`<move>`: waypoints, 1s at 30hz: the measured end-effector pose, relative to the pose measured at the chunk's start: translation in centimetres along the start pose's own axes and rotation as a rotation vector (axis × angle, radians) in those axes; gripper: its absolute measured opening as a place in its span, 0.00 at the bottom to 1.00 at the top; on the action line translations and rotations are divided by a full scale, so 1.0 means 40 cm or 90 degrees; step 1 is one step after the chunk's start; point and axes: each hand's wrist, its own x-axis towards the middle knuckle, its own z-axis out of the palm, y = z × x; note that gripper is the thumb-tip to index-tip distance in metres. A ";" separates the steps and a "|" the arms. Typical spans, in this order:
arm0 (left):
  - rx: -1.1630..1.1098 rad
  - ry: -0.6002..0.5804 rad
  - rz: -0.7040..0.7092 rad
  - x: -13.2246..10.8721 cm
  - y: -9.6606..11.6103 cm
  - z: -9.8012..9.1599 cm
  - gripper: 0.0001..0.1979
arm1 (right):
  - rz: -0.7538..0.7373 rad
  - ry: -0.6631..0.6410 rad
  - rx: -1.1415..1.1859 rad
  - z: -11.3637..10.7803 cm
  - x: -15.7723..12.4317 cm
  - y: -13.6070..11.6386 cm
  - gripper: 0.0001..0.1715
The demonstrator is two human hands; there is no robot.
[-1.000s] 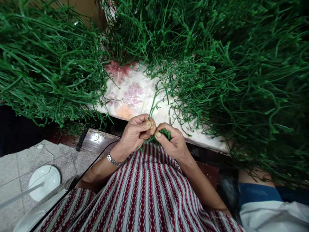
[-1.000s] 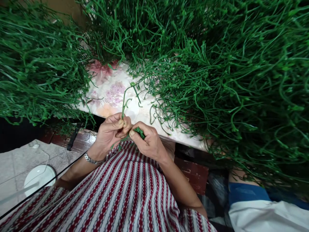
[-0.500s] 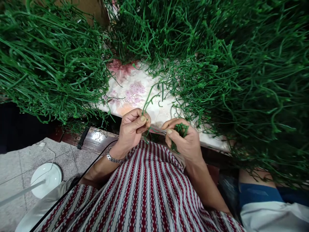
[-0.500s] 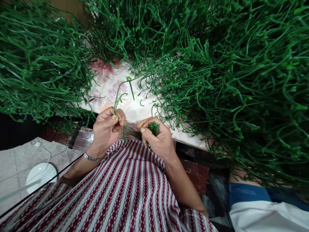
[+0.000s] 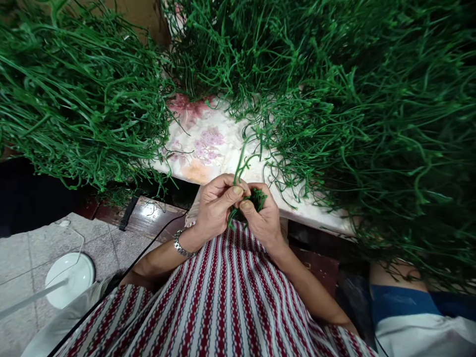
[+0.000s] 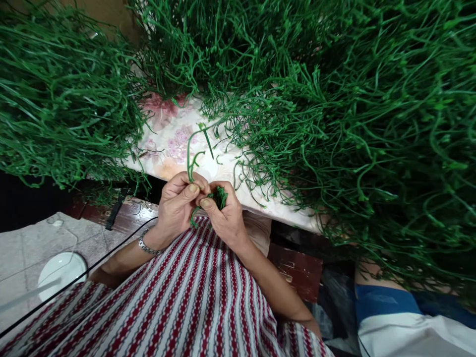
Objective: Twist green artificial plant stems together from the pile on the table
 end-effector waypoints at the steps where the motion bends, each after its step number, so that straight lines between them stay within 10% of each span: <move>1: 0.005 -0.001 -0.007 -0.001 0.000 0.000 0.05 | 0.010 0.003 0.004 0.001 0.000 -0.001 0.19; 13: -0.013 0.017 -0.004 -0.001 0.005 0.001 0.05 | -0.038 -0.108 -0.228 -0.032 0.003 -0.049 0.10; 22: -0.186 0.012 -0.219 0.030 0.042 -0.019 0.10 | -0.160 -0.197 -0.210 -0.031 0.000 -0.036 0.09; 30: -0.011 -0.023 -0.116 0.015 0.041 -0.031 0.10 | -0.235 -0.200 -0.260 -0.133 -0.027 -0.166 0.07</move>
